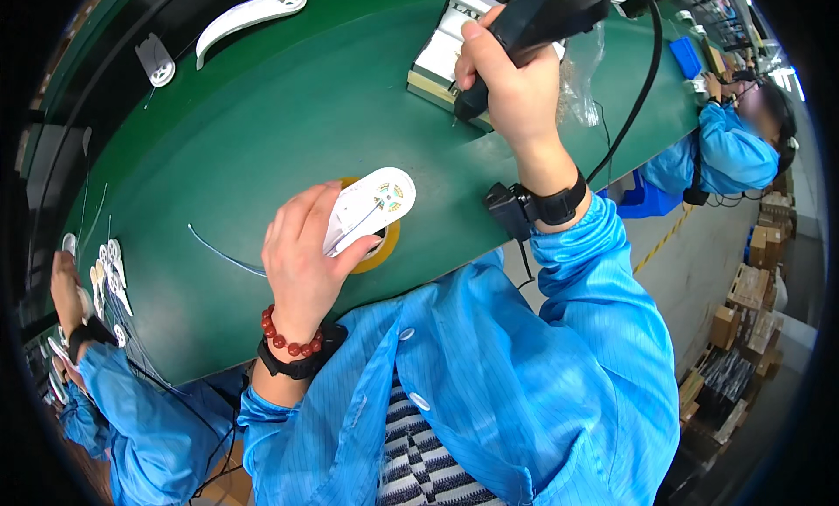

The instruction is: Assembling white plastic electronic housings by driving screws into pre-drilled holes using an electric screwdriver.

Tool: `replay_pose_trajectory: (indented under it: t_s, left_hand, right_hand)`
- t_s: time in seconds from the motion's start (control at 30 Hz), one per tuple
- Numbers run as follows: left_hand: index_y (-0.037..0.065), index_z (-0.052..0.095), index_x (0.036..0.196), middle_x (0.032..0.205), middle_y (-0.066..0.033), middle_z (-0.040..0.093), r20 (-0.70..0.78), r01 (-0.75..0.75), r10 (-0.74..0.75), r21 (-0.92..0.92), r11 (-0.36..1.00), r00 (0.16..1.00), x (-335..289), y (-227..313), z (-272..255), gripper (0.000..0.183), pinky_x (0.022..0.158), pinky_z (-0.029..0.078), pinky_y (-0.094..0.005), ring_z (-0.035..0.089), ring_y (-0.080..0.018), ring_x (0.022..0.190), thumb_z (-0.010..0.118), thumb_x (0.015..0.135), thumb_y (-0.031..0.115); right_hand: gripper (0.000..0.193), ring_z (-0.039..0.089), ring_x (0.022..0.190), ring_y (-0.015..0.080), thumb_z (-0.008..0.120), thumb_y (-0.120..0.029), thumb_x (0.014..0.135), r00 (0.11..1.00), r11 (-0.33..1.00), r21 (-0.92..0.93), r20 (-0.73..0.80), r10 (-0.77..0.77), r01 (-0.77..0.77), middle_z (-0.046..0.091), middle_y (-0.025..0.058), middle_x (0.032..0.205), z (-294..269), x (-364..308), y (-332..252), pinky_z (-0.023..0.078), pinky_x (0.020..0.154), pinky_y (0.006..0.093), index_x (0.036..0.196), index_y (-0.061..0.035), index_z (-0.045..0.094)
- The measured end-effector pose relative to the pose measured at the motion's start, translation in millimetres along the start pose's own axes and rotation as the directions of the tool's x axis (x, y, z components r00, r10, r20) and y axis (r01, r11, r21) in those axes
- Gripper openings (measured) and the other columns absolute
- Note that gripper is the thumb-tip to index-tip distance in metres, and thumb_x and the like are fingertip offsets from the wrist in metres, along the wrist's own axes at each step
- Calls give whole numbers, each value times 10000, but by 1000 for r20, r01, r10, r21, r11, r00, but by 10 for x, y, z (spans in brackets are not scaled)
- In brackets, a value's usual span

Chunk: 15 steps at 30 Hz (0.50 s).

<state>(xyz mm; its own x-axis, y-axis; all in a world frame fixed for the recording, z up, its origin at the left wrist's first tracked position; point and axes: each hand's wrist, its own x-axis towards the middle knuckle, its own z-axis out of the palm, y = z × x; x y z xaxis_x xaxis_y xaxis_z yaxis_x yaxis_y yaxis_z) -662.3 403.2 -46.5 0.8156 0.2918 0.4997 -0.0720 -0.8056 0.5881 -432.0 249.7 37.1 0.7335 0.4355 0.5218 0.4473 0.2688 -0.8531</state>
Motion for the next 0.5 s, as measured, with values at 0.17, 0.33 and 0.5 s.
replay_pose_trajectory:
  t_s: [0.17, 0.33, 0.5]
  left_hand:
    - [64, 679, 1169, 1146, -68, 670, 7, 15, -15, 9, 1000, 1000, -21, -18, -5, 625, 822, 514, -398, 643, -282, 967, 878, 636, 322]
    - [65, 680, 1165, 1151, -70, 670, 2, 24, -24, 17, 1000, 1000, -46, -80, 17, 613, 822, 513, -400, 644, -286, 966, 867, 650, 342]
    - [69, 672, 1162, 1187, -48, 656, -6, 27, -27, 30, 999, 1000, -136, -194, 49, 603, 807, 474, -367, 625, -245, 1039, 852, 653, 337]
  right_hand:
    - [80, 560, 581, 160, 602, -55, 956, 999, 969, 246, 29, -29, 21, 585, 86, 690, 136, -122, -121, 461, 545, 310, 998, -14, 548]
    - [188, 439, 554, 135, 418, -218, 1043, 951, 940, 341, 283, -124, 21, 470, 22, 690, 392, -276, -354, 397, 553, 324, 1163, -88, 482]
    - [262, 484, 539, 137, 585, -259, 1007, 923, 971, 240, 372, -100, 8, 524, 22, 692, 886, -582, -443, 412, 526, 312, 1154, -90, 451]
